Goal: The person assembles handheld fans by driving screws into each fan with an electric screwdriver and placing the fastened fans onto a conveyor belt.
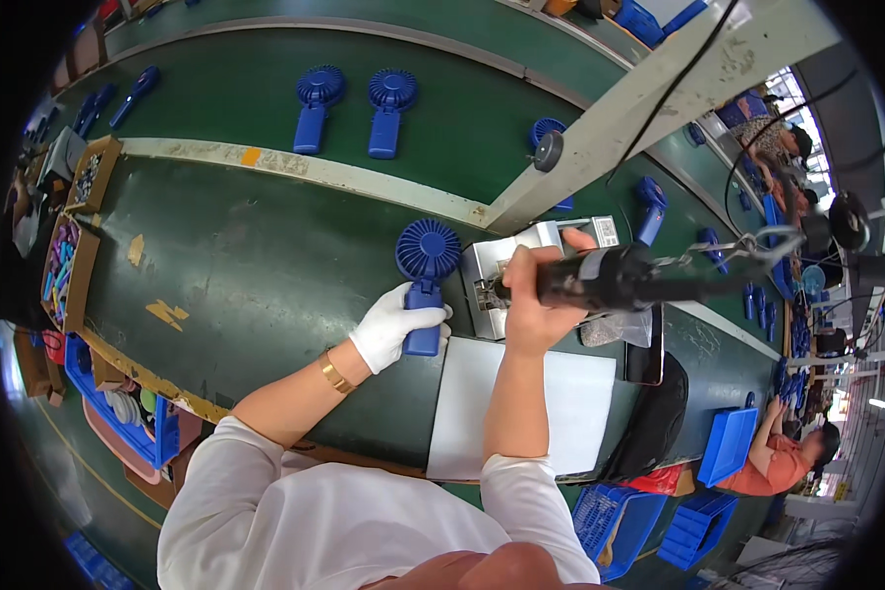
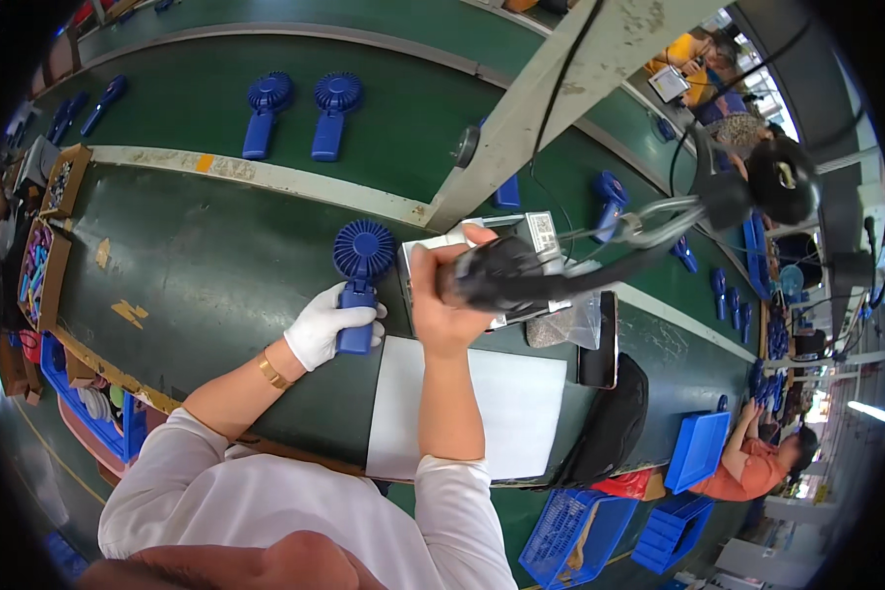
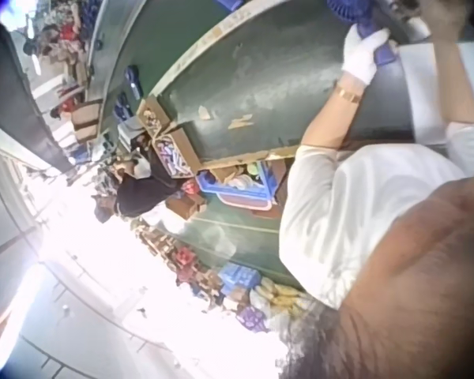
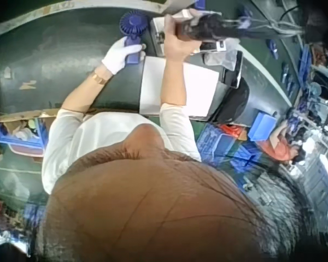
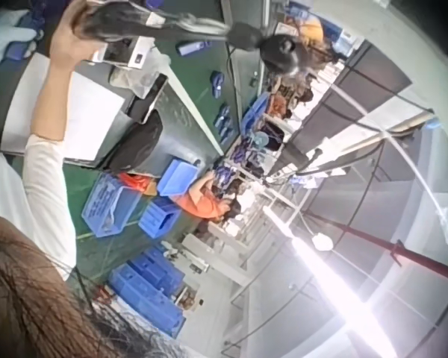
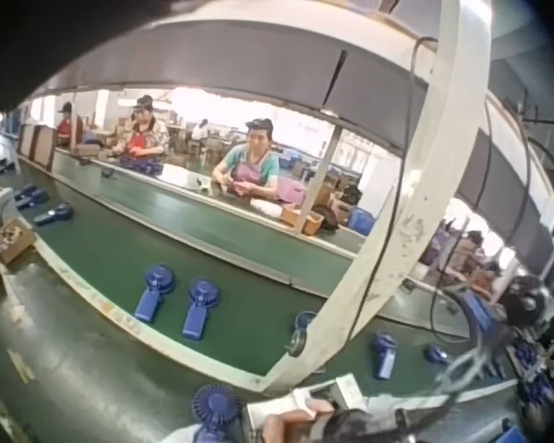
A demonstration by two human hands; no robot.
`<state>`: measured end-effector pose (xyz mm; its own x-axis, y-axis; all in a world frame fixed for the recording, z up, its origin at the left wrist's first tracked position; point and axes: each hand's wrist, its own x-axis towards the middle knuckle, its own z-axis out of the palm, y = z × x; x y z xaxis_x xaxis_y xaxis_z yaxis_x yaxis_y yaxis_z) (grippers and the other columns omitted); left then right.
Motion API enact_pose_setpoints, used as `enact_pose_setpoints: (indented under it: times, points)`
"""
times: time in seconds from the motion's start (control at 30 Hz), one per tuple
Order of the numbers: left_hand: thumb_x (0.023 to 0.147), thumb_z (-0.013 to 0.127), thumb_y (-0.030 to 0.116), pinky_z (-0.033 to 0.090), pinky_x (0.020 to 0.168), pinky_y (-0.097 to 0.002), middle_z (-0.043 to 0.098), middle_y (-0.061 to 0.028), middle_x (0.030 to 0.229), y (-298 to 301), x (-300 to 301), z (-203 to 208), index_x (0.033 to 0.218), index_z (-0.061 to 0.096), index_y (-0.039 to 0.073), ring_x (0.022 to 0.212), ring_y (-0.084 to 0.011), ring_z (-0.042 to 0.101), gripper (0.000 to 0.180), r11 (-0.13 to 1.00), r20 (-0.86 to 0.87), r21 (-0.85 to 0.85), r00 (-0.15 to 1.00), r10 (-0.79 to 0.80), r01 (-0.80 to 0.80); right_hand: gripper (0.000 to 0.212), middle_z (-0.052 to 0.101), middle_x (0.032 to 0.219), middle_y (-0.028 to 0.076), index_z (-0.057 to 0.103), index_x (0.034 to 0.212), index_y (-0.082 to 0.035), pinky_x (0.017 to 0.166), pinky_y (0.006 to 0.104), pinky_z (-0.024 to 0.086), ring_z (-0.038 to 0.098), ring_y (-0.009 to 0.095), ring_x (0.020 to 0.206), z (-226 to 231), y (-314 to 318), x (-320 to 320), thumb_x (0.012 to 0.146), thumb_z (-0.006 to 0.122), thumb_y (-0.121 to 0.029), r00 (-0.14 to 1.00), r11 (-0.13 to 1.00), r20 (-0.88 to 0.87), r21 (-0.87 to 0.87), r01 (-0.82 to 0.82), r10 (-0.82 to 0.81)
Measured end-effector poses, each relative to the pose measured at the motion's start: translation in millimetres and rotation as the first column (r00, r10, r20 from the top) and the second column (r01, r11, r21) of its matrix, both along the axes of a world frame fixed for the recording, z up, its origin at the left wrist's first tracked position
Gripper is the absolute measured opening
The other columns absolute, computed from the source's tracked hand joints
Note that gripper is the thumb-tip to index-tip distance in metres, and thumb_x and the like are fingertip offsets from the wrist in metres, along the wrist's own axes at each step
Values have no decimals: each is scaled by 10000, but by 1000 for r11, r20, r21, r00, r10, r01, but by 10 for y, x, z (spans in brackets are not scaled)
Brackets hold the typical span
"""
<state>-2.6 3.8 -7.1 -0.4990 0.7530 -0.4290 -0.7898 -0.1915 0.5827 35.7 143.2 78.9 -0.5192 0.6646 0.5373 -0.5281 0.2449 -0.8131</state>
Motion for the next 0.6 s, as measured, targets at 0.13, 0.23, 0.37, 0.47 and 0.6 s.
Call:
enact_pose_setpoints:
  times: [0.13, 0.23, 0.37, 0.47, 0.6]
  points:
    - [735, 683, 42, 536, 685, -333, 571, -105, 936, 13, 33, 47, 1077, 433, 16, 816, -189, 608, 425, 999, -93, 33, 995, -38, 42, 444, 547, 705, 46, 436, 1133, 17, 564, 225, 429, 511, 86, 583, -36, -15, -67, 747, 628, 124, 990, 1000, 141, -26, -10, 14]
    - [706, 708, 69, 515, 688, -305, 552, -79, 902, 17, 62, 54, 1077, 438, 26, 810, -162, 591, 462, 997, -165, -64, 985, -45, 35, 450, 556, 720, 39, 452, 1131, 29, 596, 201, 432, 519, 70, 615, -75, -57, -76, 740, 650, 128, 991, 993, 109, -96, -70, 81]
    - [696, 709, 106, 477, 679, -265, 535, -29, 864, 57, 86, -105, 1016, 492, 31, 738, -118, 548, 393, 992, -295, -125, 953, -61, 25, 444, 483, 598, 39, 373, 1167, -13, 497, 274, 404, 451, 116, 481, -59, -198, -105, 770, 547, 82, 965, 933, 53, -272, -235, 258]
    - [707, 688, 112, 477, 678, -265, 554, -23, 836, 59, 102, -44, 979, 519, 18, 731, -114, 551, 334, 982, -330, -186, 941, -76, 14, 476, 544, 662, 78, 350, 1152, -14, 513, 256, 429, 507, 125, 537, -152, -254, -129, 753, 579, 109, 933, 891, -35, -283, -354, 359]
    - [715, 670, 116, 478, 680, -265, 581, -34, 819, 53, 103, -14, 969, 533, 8, 729, -113, 560, 308, 971, -360, -238, 927, -103, 15, 447, 460, 595, 45, 351, 1172, -47, 478, 290, 401, 427, 113, 473, -241, -322, -160, 783, 547, 54, 945, 919, -33, -224, -324, 325]
